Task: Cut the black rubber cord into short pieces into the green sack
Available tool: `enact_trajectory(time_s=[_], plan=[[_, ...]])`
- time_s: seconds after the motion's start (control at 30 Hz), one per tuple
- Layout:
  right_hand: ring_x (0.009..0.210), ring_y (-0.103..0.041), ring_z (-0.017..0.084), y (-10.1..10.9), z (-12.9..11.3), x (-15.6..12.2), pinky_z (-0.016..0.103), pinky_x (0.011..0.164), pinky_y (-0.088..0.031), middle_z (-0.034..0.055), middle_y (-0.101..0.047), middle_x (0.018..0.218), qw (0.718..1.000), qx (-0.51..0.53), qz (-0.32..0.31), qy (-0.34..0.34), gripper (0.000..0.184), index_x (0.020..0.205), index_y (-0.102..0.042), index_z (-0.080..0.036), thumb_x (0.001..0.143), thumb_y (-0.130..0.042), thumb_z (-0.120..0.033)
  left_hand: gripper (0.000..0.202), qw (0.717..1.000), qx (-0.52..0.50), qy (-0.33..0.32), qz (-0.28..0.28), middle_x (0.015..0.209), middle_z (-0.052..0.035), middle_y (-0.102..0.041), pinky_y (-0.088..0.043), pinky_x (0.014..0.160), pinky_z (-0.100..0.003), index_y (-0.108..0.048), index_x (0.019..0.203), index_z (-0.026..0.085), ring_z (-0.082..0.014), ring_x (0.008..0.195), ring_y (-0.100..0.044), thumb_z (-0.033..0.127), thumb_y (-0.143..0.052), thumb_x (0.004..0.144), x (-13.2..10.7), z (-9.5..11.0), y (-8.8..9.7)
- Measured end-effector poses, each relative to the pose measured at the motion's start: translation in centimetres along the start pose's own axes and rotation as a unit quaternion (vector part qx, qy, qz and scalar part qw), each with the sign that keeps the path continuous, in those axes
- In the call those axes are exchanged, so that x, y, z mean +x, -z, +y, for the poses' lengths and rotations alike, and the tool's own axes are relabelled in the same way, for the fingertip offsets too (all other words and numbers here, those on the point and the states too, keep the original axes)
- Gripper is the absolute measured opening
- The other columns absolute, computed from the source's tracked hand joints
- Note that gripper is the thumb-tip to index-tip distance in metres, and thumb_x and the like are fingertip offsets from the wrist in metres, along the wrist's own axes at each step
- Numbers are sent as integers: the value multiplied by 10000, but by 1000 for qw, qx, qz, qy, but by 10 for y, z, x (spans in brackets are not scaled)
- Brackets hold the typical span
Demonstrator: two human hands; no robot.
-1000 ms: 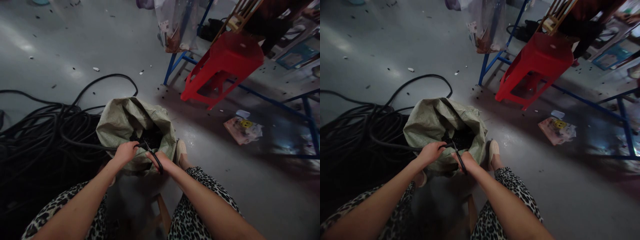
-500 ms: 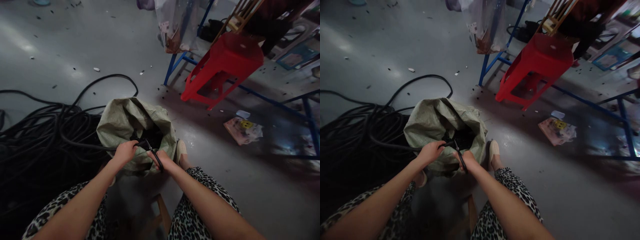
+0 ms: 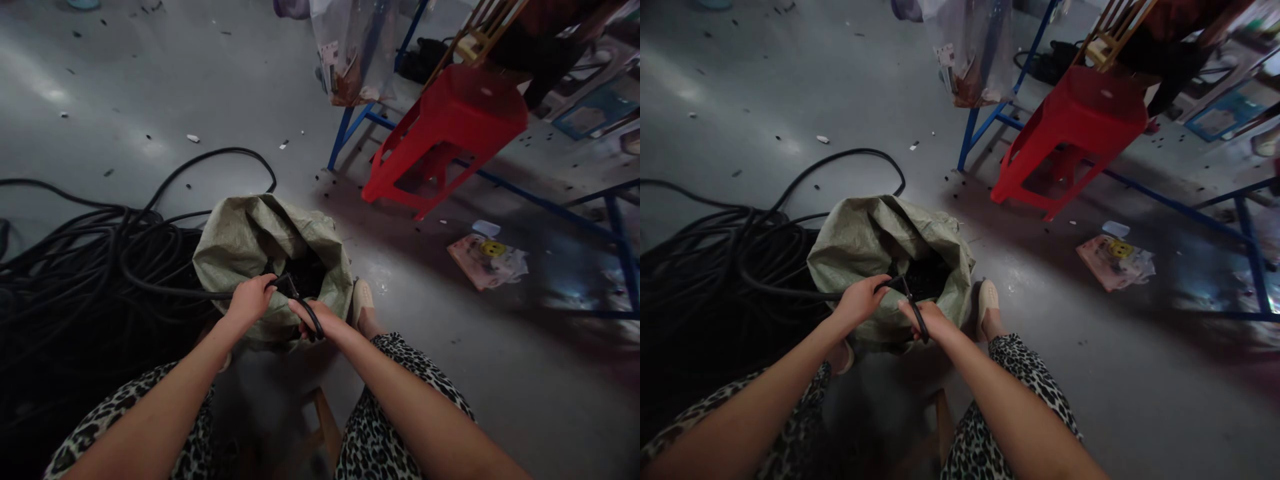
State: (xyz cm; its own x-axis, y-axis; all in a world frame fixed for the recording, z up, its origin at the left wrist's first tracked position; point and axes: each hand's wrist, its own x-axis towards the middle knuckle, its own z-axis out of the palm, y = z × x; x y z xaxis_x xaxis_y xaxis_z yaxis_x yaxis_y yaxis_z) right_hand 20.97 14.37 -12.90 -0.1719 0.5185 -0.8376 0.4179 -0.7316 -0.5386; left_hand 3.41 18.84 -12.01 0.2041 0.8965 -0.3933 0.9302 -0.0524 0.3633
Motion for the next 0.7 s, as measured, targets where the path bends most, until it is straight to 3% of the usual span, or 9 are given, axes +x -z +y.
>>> enact_trajectory(time_s=[0.2, 0.7], plan=[[414, -559, 139, -1, 8, 7, 188, 362, -395, 39, -565, 540, 999, -14, -13, 28, 580, 840, -623, -86, 831, -478, -647, 344, 1000, -1, -11, -9, 1159, -51, -682, -459, 899, -293, -613, 1192, 209, -212, 1037, -635, 271, -480, 881, -1, 1, 0], [396, -556, 119, -4, 5, 7, 175, 353, -391, 21, -572, 525, 1000, -11, -11, 3, 546, 783, -597, -115, 826, -491, -649, 364, 1000, -10, -16, -25, 1178, -65, -671, -451, 923, -307, -611, 1206, 198, -224, 1075, -618, 259, -469, 877, -3, 4, 0]])
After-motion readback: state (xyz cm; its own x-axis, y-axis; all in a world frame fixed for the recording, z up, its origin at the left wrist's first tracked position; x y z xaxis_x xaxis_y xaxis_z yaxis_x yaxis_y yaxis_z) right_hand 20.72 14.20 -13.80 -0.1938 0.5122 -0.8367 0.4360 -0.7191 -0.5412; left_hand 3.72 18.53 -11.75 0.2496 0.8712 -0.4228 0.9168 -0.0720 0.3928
